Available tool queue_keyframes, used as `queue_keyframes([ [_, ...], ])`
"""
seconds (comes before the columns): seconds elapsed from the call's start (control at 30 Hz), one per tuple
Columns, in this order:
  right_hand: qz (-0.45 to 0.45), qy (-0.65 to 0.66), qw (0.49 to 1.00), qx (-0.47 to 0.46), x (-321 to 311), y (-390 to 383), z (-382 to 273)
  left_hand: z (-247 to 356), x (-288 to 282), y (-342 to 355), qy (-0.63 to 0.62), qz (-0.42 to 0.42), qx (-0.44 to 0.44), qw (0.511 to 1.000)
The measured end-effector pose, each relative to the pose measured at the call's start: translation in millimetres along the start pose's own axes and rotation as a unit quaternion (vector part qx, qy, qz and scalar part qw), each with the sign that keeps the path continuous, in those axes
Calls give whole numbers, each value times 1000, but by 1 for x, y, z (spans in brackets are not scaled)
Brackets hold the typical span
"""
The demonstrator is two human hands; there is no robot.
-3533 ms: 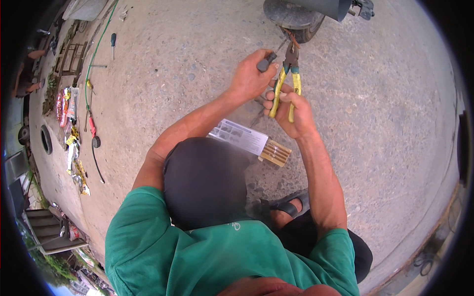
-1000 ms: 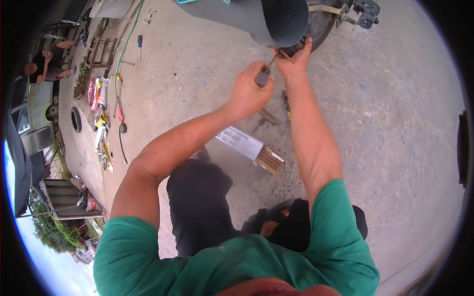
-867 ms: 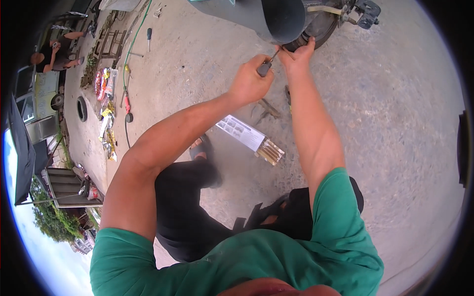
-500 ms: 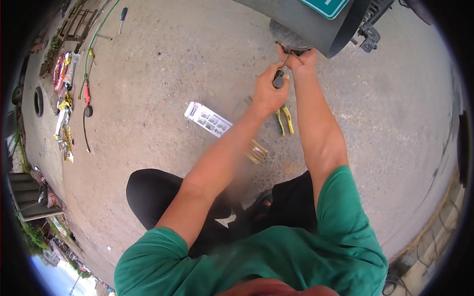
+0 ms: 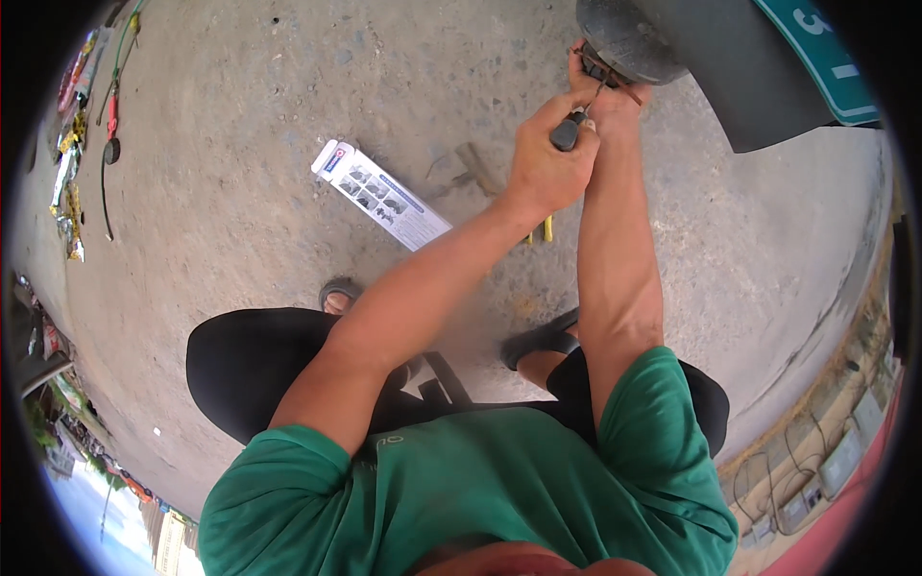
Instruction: The person takes a part from a box and uses pliers to cut a wire. They then use a screwdriver to remove a screw from the rear wheel hub assembly of an electric scooter.
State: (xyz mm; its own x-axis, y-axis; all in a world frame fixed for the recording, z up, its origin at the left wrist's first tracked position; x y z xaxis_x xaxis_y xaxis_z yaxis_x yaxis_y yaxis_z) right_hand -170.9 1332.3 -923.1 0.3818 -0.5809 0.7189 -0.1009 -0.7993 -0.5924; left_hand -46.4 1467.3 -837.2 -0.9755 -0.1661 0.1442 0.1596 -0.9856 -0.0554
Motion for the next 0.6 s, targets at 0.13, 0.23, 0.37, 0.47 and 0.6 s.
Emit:
queue_keyframes([
  [0.13, -19, 19, 1000, 15, 9, -17, 3, 11, 12, -3, -164, 32, -149, 975],
  [0.23, 9, -11, 999, -30, 22, -31, 15, 29, 8, 2, -274, 54, -243, 929],
  [0.37, -14, 152, 983, 104, 38, -67, -7, 30, 3, 7, -290, 67, -283, 911],
  [0.47, -46, 99, 994, 22, 16, -26, 5, 19, 14, 7, -263, 25, -258, 929],
  [0.6, -60, 160, 985, 21, 18, -20, 7, 23, -9, 18, -11, -18, -140, 990],
])
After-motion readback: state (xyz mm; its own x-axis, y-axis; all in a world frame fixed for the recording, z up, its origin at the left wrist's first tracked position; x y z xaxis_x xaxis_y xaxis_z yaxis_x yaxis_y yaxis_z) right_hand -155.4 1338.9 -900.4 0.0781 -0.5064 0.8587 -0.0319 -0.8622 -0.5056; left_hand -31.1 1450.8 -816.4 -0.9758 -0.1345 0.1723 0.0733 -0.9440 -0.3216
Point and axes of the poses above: each hand's wrist, its own y-axis towards the middle knuckle, its own x-axis out of the palm, z = x × y, the point moved 2 cm from there along y, towards the middle knuckle, and after that the axes turned 1 degree about -z, right-handed, at the moved point
